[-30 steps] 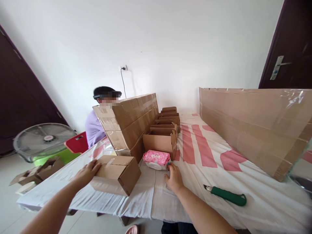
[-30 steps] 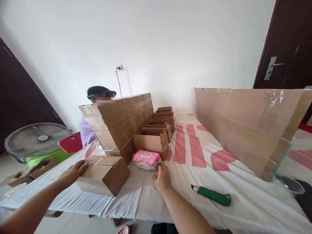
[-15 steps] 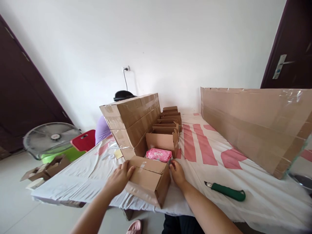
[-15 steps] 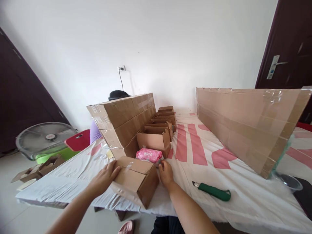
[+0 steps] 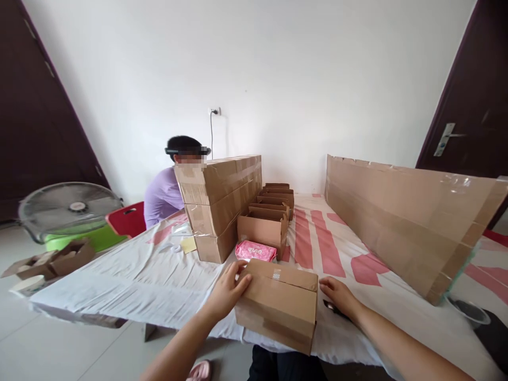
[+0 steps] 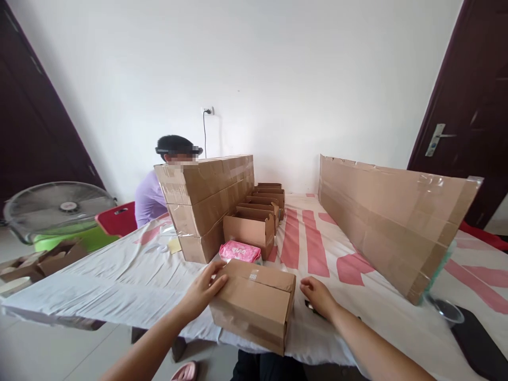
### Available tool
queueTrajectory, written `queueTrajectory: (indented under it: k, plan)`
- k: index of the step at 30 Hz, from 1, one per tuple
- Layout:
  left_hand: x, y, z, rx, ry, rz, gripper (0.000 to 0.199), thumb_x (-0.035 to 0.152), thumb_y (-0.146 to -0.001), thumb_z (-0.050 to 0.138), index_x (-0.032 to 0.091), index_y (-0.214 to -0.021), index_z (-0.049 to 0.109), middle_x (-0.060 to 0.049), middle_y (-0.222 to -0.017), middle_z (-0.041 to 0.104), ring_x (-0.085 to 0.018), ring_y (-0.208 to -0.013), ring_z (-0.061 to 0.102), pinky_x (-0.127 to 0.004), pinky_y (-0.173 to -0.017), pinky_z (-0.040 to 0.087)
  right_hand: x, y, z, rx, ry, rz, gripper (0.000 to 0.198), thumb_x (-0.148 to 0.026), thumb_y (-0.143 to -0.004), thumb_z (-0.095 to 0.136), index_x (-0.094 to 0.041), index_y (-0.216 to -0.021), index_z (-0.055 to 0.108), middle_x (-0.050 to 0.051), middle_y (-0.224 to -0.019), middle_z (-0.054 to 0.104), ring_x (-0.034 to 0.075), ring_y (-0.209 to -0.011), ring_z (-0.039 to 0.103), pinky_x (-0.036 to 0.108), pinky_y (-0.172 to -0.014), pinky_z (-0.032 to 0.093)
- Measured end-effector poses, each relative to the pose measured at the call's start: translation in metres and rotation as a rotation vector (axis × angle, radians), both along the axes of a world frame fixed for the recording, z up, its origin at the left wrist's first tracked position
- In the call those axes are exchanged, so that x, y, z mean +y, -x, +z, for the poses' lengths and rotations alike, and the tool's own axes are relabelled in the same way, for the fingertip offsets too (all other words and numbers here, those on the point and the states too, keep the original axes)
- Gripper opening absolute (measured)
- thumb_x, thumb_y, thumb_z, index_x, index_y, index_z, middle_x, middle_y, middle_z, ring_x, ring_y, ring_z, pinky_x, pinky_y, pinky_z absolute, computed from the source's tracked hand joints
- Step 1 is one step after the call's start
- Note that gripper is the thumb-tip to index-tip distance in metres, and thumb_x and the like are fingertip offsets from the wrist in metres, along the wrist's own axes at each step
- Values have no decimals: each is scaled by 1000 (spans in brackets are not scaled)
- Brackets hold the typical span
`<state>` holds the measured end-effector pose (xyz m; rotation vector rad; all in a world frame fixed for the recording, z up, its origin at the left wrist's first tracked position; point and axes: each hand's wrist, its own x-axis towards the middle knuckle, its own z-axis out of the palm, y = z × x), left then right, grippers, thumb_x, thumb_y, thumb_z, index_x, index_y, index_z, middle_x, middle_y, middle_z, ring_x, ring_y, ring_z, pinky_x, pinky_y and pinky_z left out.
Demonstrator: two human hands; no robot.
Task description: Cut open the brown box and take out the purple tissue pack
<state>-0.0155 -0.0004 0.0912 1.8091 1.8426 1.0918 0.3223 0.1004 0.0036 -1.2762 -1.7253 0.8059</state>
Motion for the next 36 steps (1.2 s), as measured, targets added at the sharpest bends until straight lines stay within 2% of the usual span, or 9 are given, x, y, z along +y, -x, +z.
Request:
queueTrajectory:
  k: [3,5,9,16,19,23,27,32,36]
  plan:
    - [8,-3,-16,-372,-47,-99,60,41,-83,47,24,-139,45,-6,-144,53,-27,-134,46,-40,-106,41,-16,-47,-9,-148,-23,26,31,-41,-71,63,-20,-91,74,12,-96,76,28,-90,70,45,-84,54]
    - [9,-5,-22,-507,-21,-148,59,38,-82,47,24,-139,48,-4,-149,47,-29,-138,41,-45,-113,34,-27,-70,-18,-281,-66,21,32,-37,-71,64,-21,-97,74,14,-102,74,30,-96,69,47,-88,53]
    - [8,-7,-23,-533,2,-170,51,37,-80,49,23,-128,60,-3,-152,43,-31,-140,37,-51,-117,24,-44,-89,-30,-469,-196,95,39,-29,-72,64,-24,-109,72,13,-111,72,31,-105,66,48,-96,51]
    - [8,-7,-21,-613,11,-173,54,32,-75,50,23,-128,61,-3,-152,44,-32,-140,37,-51,-117,24,-42,-80,-26,-547,-298,108,36,-31,-83,51,-26,-113,70,11,-105,73,29,-100,68,43,-89,57]
    - [7,-8,-19,-645,38,-168,57,31,-73,50,23,-129,59,-2,-150,45,-31,-138,40,-50,-115,28,-28,-71,-2,-524,-400,92,37,-33,-88,45,-25,-118,66,12,-109,71,29,-103,67,43,-90,57]
    - [7,-9,-19,-708,34,-179,55,30,-70,51,23,-124,61,-2,-150,45,-32,-136,42,-49,-113,29,-20,-37,56,-518,-572,109,36,-32,-94,42,-24,-125,59,12,-116,68,26,-109,65,43,-91,56]
    - [10,-8,-25,-748,23,-189,54,30,-70,52,23,-123,61,-2,-151,44,-32,-137,40,-48,-113,27,-35,15,108,-534,-688,272,37,-26,-96,41,-25,-131,54,10,-120,66,23,-111,63,40,-94,55]
    - [18,-7,-36,-807,5,-213,53,29,-68,54,23,-120,63,-3,-147,48,-33,-137,37,-46,-114,23,-51,72,140,-603,-595,525,40,-21,-97,35,-22,-134,52,9,-119,69,21,-107,67,37,-92,55]
    - [20,-7,-39,-849,-10,-235,52,29,-68,55,23,-119,63,-2,-145,51,-33,-136,38,-46,-113,24,-50,104,152,-716,-534,577,40,-21,-96,38,-23,-133,54,8,-111,73,21,-99,70,34,-87,55]
